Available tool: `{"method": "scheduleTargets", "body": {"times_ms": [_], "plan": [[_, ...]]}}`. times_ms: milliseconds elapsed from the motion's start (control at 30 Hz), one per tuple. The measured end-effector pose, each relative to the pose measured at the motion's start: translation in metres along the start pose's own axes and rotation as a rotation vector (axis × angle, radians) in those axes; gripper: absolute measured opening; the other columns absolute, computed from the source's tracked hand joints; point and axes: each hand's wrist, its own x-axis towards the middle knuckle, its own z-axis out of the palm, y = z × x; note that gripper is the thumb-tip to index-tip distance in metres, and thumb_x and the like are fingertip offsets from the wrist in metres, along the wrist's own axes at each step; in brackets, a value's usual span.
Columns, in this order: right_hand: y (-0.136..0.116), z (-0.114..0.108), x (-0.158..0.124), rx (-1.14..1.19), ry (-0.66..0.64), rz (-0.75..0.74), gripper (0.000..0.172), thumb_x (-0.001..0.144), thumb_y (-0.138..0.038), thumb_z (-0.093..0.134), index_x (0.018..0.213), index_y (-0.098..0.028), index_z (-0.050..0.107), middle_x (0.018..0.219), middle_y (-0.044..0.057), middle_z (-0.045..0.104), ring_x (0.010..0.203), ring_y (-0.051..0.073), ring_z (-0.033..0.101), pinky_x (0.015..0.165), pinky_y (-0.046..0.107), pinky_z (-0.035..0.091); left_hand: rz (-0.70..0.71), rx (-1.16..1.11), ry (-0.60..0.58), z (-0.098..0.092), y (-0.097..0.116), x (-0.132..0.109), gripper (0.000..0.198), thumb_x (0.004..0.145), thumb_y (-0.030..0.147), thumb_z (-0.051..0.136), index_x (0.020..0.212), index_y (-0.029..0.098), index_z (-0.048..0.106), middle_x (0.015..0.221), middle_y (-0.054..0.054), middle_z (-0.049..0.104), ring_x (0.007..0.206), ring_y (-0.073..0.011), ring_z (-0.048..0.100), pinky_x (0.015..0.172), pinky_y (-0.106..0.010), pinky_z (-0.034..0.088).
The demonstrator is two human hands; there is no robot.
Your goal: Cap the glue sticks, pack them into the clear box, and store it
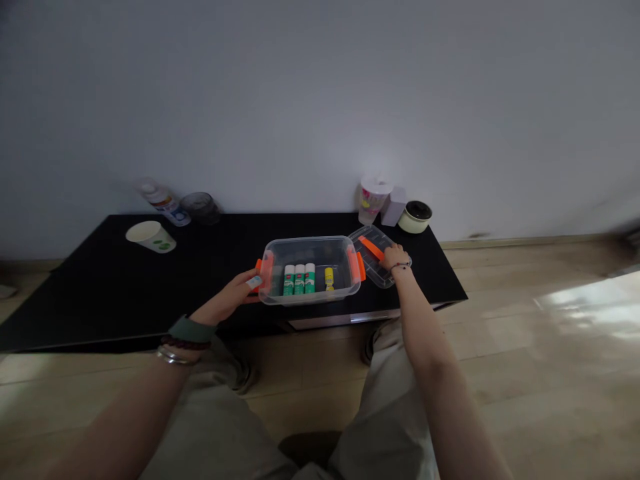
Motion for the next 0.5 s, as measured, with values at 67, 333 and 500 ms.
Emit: {"method": "scheduleTargets", "body": {"times_ms": [67, 333, 500], "plan": [[0.001, 0.0, -0.001, 0.015, 0.014, -0.025, 0.051, 0.086, -0.039, 0.067, 0.128, -0.01, 0.063, 0.141, 0.022, 0.047, 0.136, 0.031, 0.04, 0.103, 0.041, 0.043, -0.038, -0.071, -0.009, 0.003, 0.002, -0.001, 0.045, 0.064, 0.053, 0.078, 0.089, 0.016, 0.065, 0.083, -0.003, 0.069, 0.079, -0.0197, 0.067, 0.074, -0.036, 0.059], [0.028, -0.015, -0.007, 0.16, 0.127, -0.04, 0.036, 0.079, -0.043, 0.068, 0.096, -0.011, 0.073, 0.132, 0.02, 0.053, 0.116, 0.029, 0.058, 0.095, 0.036, 0.048, -0.077, -0.297, 0.076, 0.013, 0.0, 0.006, 0.027, 0.068, 0.032, 0.077, 0.085, 0.014, 0.066, 0.071, -0.001, 0.065, 0.066, -0.0133, 0.064, 0.061, -0.026, 0.056], [0.054, -0.038, -0.014, 0.46, 0.268, -0.071, 0.025, 0.073, -0.039, 0.067, 0.076, -0.014, 0.068, 0.099, 0.012, 0.068, 0.096, 0.025, 0.065, 0.088, 0.033, 0.049, -0.046, -0.29, 0.078, 0.013, 0.001, 0.011, 0.023, 0.07, 0.031, 0.074, 0.082, 0.014, 0.064, 0.073, -0.002, 0.066, 0.066, -0.0137, 0.064, 0.061, -0.027, 0.058]]}}
